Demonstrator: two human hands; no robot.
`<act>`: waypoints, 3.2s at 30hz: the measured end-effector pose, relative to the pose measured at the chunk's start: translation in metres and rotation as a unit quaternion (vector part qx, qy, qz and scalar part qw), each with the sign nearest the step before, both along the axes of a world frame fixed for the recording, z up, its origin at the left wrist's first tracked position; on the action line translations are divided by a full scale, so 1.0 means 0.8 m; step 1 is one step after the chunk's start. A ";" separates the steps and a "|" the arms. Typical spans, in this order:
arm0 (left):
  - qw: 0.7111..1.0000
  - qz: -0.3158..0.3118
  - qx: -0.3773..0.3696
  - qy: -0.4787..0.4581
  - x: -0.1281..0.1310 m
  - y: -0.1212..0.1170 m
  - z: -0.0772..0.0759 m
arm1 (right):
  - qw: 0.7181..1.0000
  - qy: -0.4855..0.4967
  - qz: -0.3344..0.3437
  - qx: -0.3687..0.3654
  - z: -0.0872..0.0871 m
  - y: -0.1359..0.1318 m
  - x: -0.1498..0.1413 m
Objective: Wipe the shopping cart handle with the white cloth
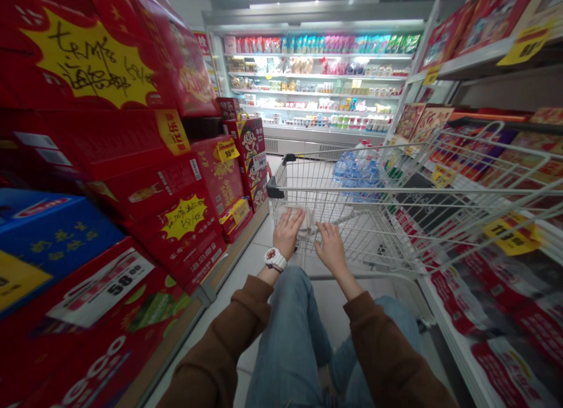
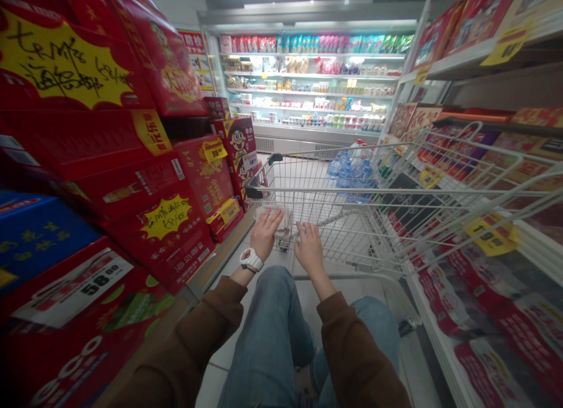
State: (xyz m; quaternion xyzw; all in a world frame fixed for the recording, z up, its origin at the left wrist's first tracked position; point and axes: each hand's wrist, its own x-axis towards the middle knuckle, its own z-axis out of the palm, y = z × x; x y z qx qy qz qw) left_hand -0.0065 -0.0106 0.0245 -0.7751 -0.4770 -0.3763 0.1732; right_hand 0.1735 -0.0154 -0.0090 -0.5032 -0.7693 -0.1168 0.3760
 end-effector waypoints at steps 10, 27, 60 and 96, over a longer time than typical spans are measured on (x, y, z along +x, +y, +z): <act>0.999 -0.009 0.044 -0.027 0.005 -0.007 0.019 | 1.000 0.000 0.006 0.000 0.000 0.000 0.000; 1.000 -0.018 0.016 -0.017 0.033 -0.001 0.017 | 1.000 -0.012 -0.001 -0.013 -0.001 0.001 0.002; 0.796 -0.225 -0.325 -0.458 0.041 -0.038 0.004 | 0.703 0.642 0.177 -0.251 0.022 -0.059 0.027; 0.644 -0.351 -0.466 -0.495 0.062 -0.062 0.002 | 0.755 0.539 0.200 -0.315 0.037 -0.065 0.070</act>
